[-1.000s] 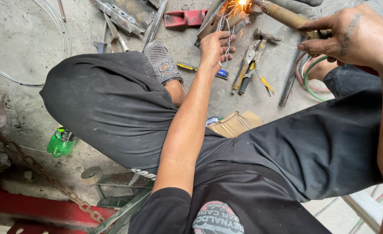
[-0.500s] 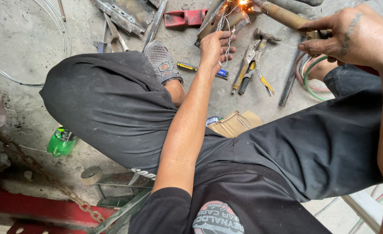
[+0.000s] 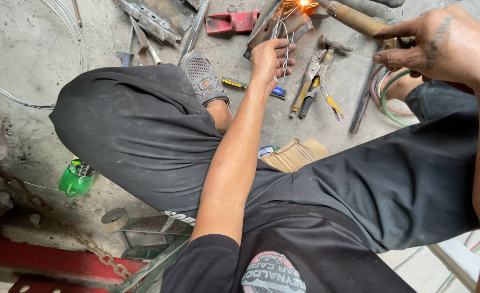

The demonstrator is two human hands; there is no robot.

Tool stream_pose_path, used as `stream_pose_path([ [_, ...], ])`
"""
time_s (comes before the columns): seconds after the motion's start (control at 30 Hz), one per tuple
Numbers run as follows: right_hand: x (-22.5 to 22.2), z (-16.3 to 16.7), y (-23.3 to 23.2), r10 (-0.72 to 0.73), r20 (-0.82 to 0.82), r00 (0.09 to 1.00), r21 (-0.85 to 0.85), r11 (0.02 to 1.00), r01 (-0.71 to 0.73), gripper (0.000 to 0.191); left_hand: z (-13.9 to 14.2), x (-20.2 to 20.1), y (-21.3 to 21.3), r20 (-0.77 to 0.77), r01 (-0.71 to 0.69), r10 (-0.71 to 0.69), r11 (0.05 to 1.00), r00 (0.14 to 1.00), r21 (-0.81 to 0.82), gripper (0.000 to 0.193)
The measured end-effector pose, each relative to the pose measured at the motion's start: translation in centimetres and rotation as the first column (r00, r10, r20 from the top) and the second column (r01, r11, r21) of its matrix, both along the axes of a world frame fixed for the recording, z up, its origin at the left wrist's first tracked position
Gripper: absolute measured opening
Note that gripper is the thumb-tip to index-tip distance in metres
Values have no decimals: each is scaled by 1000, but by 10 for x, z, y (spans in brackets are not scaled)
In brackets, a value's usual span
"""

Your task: The person sits on the floor and uses a hammer and chisel to shape a metal part. They then use pliers to hold the part and apply a welding torch to fuse it, feeding a wire into the molten area.

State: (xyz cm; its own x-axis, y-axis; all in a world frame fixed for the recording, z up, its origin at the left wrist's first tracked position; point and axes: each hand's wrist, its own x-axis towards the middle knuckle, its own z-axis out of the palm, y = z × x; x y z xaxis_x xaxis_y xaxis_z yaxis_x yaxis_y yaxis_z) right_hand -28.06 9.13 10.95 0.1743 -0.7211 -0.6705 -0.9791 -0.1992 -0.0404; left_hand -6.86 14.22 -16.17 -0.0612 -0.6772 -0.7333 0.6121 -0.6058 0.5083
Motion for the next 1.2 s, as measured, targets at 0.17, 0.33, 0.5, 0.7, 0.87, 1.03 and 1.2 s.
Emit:
stream_pose_path([
  [0.17, 1, 2, 1, -15, 14, 1000, -1, 1000, 15, 47, 0, 0, -1, -11, -6, 6, 1000, 1000, 20, 38],
  [0.33, 2, 3, 0, -5, 19, 1000, 1, 1000, 5, 46, -1, 0, -1, 10, 5, -5, 1000, 1000, 23, 40],
  [0.5, 0, 1, -1, -6, 25, 1000, 3, 1000, 6, 46, -4, 0, 0, 4, -21, 21, 1000, 1000, 10, 48],
  [0.7, -3, -2, 0, 18, 21, 1000, -12, 1000, -18, 47, -4, -5, 0, 8, -66, 67, 998, 998, -8, 44],
  [0.87, -6, -4, -1, -11, 21, 1000, -4, 1000, 11, 48, 1, -12, -1, 22, -96, 97, 995, 995, -22, 39],
  [1.03, -8, -5, -2, 6, 34, 999, -2, 1000, -6, 48, 12, -16, 0, 45, -107, 107, 994, 993, -7, 39],
  [1.2, -8, -5, -2, -29, 39, 999, 7, 1000, 29, 50, 20, -18, 2, 65, -121, 120, 993, 991, 6, 42],
])
